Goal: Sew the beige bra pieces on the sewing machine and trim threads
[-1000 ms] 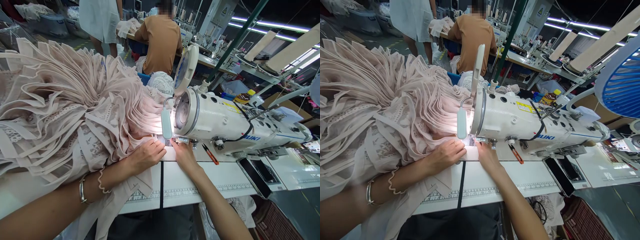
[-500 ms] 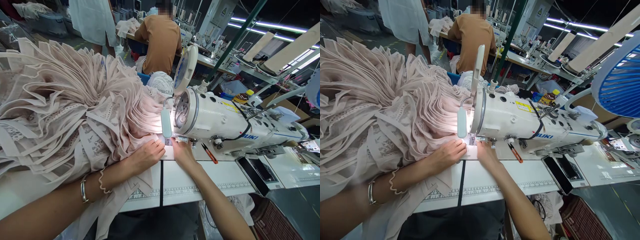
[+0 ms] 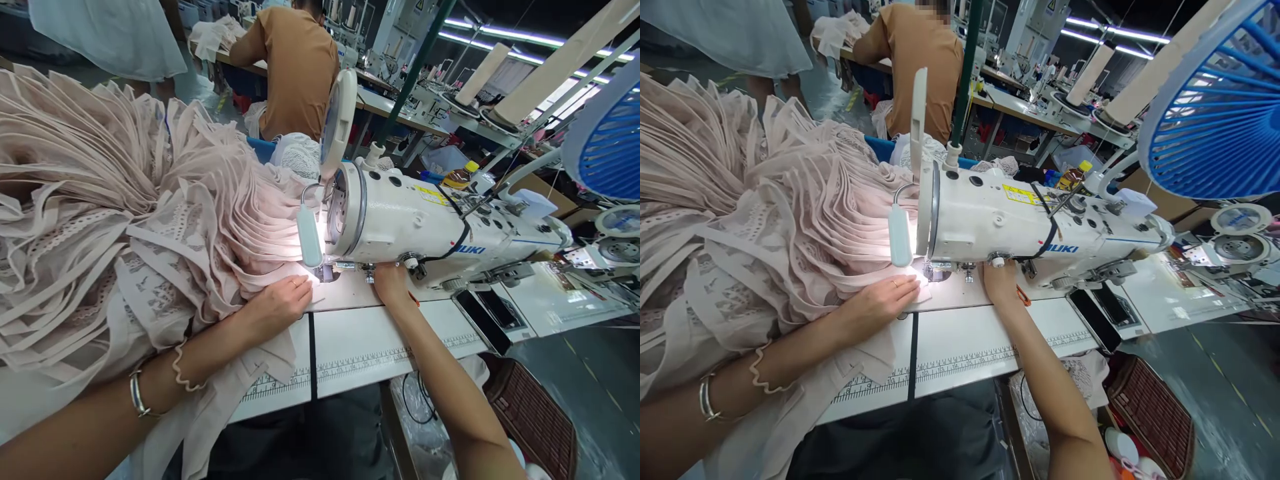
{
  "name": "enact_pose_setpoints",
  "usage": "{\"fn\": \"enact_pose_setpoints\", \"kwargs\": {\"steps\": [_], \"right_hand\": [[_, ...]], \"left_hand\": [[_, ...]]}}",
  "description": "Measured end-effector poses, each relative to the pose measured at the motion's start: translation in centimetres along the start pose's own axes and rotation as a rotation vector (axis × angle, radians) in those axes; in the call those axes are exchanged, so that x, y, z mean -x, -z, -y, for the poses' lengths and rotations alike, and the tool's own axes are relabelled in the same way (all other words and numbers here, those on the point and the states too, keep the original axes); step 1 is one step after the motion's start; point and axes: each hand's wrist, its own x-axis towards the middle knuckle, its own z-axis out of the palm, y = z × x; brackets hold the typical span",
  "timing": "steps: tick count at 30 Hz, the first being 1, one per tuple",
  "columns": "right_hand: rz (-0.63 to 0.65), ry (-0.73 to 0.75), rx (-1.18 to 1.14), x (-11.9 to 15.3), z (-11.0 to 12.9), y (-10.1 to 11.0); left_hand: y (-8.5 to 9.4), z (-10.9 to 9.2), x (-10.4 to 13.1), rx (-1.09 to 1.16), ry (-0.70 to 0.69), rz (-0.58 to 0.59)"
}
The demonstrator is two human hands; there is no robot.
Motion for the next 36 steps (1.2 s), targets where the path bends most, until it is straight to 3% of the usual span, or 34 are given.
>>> {"fn": "enact_pose_setpoints", "kwargs": {"steps": [2,4,9,15,19,24,28,33,36], "right_hand": [[-0.046,-0.036,0.005,0.4,-0.4,-0.2],[-0.09,-0.036,-0.005,1.1,-0.2,-0.3],[-0.146,0.145,-0.088,3.6,1.7,-0.8],[-0.374,0.278,-0.337,5.5,1.6,-0.6],[-0.286,0.458,-0.365,5.8,1.1,-0.1],[-0.334,0.464,-0.291,5.2,2.6,-0.7],[-0.184,0.403,-0.139,4.6,4.3,-0.3],[0.172,0.193,0.054,3.6,5.7,2.5],[0.276,0.115,0.021,2.8,6.9,3.3]], "left_hand": [[-0.3,0.0,0.1,0.033,-0.062,-0.041],[-0.4,0.2,0.2,0.084,-0.02,-0.023],[-0.4,0.5,0.1,0.123,0.118,0.062],[-1.0,-0.2,0.1,-0.005,-0.002,-0.018],[-1.3,-1.6,-0.5,-0.14,-0.034,0.013],[-1.8,-5.2,-1.6,-0.206,-0.134,-0.018],[-1.7,-5.8,-1.3,-0.199,-0.066,-0.002],[0.0,-3.5,-1.0,-0.211,0.057,0.142],[0.3,-2.6,-1.1,-0.09,0.082,0.184]]}}
